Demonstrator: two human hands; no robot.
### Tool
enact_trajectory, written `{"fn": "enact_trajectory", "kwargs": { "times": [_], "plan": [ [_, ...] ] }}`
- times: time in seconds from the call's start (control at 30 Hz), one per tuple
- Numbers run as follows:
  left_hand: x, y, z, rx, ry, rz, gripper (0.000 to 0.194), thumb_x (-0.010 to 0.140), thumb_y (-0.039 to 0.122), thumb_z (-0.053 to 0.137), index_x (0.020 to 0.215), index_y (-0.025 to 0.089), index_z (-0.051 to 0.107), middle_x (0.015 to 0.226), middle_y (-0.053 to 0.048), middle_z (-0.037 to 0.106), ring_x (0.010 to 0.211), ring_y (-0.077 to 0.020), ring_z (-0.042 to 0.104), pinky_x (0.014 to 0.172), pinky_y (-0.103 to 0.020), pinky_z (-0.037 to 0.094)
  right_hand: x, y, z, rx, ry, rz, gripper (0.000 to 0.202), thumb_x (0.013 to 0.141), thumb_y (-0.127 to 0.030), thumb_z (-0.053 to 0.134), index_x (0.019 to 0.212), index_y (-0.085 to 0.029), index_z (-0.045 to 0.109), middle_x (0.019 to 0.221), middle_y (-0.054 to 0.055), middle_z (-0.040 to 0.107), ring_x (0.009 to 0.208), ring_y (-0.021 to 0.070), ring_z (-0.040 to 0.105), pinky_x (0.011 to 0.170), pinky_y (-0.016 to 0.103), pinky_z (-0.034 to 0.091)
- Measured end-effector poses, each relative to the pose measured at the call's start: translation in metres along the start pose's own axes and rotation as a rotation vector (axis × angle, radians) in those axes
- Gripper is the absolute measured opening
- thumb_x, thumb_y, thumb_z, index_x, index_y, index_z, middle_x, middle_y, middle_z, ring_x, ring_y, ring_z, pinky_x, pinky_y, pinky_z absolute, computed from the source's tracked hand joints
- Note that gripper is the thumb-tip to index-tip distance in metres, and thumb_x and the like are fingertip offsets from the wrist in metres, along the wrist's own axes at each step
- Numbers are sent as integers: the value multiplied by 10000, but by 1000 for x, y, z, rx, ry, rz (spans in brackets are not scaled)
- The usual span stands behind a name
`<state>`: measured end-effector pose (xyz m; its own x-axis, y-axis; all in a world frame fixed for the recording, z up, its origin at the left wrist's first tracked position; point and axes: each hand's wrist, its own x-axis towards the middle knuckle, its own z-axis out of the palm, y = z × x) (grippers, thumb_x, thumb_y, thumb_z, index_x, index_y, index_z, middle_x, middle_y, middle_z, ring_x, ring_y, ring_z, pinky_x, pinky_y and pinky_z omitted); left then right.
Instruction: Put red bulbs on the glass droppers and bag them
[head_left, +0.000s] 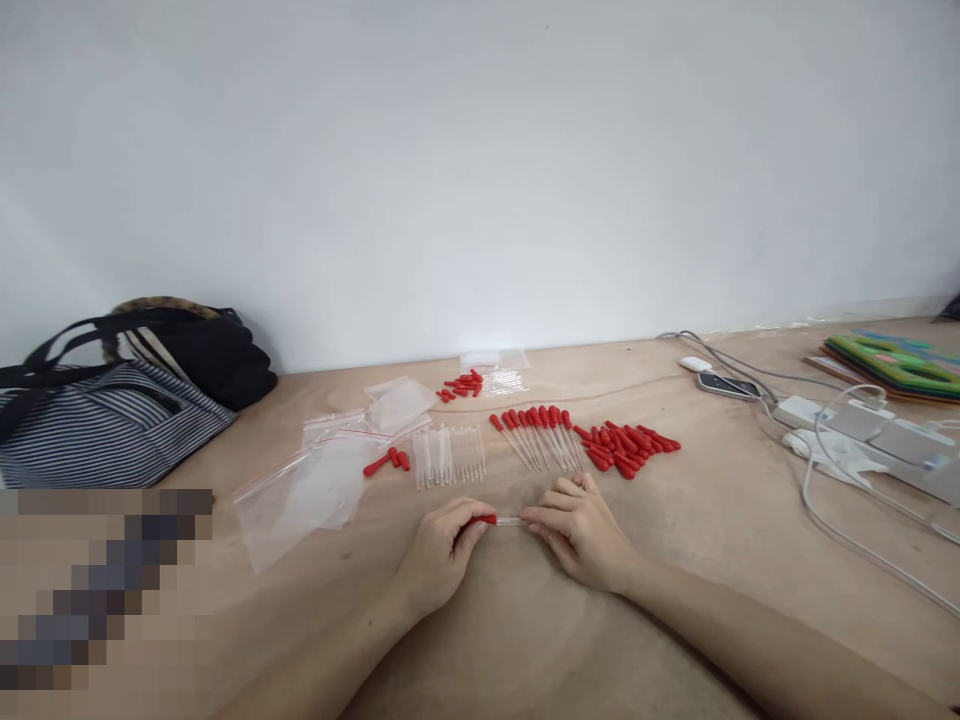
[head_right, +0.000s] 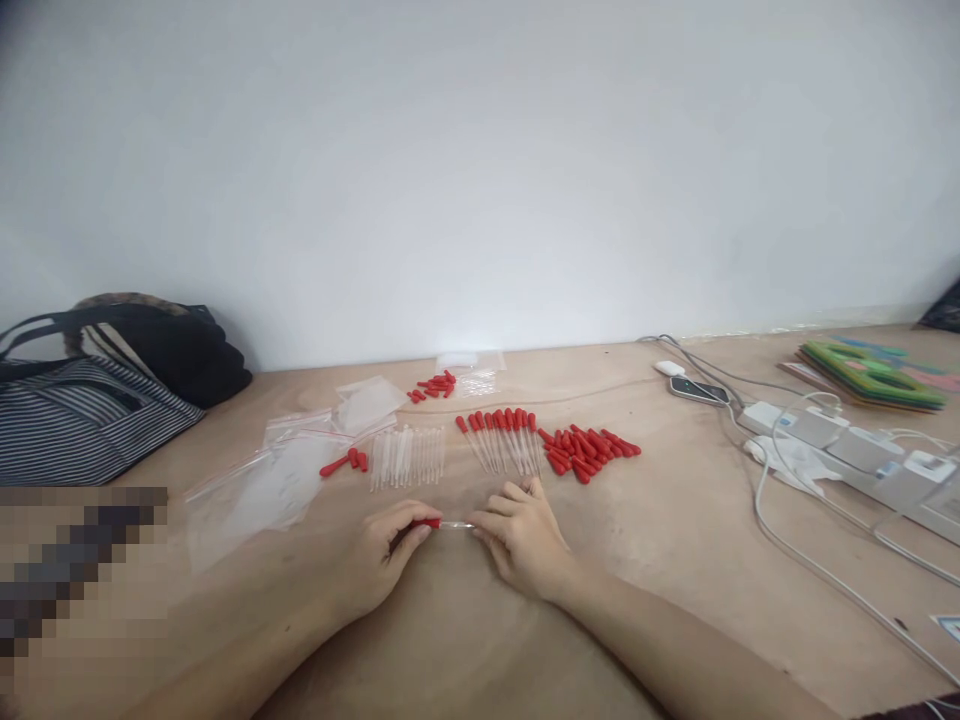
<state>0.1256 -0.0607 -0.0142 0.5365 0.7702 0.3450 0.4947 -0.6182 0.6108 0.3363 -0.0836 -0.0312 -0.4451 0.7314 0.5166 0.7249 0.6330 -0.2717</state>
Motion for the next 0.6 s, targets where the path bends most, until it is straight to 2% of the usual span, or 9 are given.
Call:
{"fn": "enact_trajectory", "kwargs": {
  "times": [0.23, 0.4, 0.6],
  "plan": [
    [-1, -1, 1, 11, 27, -31, 147, 795, 198, 470, 841, 195, 610, 766, -2, 658, 680, -129, 597, 629, -237, 466, 1, -6, 2, 1, 12, 13, 189, 850, -235, 464, 875, -237, 651, 655, 3, 594, 676, 126, 430, 659, 312, 219],
    [-3, -4, 4, 26, 68, 16, 140, 809, 229, 476, 818, 197, 613, 746, -5, 651, 670, -126, 594, 623, -233, 466, 1, -8, 1, -8, 33, -12, 192, 844, -224, 467, 905, -229, 648, 634, 6, 579, 671, 128, 416, 653, 313, 217],
    [-5, -9, 7, 44, 77, 60, 135, 811, 215, 482, 819, 192, 615, 762, -7, 650, 700, -124, 596, 654, -233, 468, 0, -8, 1, -7, 59, -47, 188, 835, -217, 460, 809, -212, 647, 620, 10, 563, 668, 138, 380, 655, 319, 209]
  ]
}}
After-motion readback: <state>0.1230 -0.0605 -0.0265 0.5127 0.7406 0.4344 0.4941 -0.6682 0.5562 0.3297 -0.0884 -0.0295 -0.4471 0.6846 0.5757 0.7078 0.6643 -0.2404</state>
